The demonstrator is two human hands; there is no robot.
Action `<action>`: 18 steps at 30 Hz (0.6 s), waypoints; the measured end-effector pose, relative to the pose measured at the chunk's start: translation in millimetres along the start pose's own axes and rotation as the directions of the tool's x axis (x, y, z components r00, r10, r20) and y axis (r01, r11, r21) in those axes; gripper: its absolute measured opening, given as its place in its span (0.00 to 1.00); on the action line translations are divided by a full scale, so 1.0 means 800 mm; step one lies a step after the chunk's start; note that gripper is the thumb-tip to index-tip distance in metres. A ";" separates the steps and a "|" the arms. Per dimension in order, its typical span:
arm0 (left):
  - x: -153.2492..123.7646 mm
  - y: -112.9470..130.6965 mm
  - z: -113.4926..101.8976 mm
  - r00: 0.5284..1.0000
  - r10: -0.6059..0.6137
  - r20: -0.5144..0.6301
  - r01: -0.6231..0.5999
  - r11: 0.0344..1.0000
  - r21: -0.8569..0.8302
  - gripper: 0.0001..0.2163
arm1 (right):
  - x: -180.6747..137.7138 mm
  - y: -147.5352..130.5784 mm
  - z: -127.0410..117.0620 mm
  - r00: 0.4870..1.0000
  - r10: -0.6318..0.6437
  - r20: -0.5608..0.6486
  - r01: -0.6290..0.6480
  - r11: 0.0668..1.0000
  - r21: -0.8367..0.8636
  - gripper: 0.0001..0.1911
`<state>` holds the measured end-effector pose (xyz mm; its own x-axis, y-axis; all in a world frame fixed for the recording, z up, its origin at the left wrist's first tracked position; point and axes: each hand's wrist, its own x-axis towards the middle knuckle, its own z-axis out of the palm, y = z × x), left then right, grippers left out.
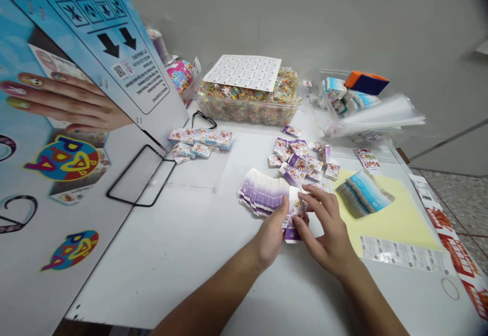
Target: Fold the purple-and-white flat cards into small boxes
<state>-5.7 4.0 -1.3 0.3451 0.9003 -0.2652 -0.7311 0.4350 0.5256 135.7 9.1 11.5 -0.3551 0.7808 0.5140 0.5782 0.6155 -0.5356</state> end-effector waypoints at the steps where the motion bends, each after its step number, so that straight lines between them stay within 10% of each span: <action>1: 0.001 -0.002 -0.002 1.000 0.007 -0.002 -0.006 1.000 0.018 0.23 | 0.000 0.001 -0.001 1.000 -0.013 0.004 0.013 1.000 0.013 0.25; 10: -0.004 0.005 0.003 0.998 -0.055 0.010 0.046 0.905 0.424 0.29 | -0.001 0.007 -0.009 0.996 0.081 -0.038 -0.070 0.969 0.236 0.07; 18: -0.004 0.022 0.004 1.000 0.018 0.017 -0.025 0.804 0.594 0.22 | 0.001 0.014 -0.019 0.959 0.159 0.233 -0.250 0.863 0.440 0.10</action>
<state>-17.6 8.7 11.4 0.3419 0.9081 -0.2420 -0.2466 0.3351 0.9093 153.0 15.5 15.9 -0.4198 0.8720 0.2519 0.2644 0.3830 -0.8851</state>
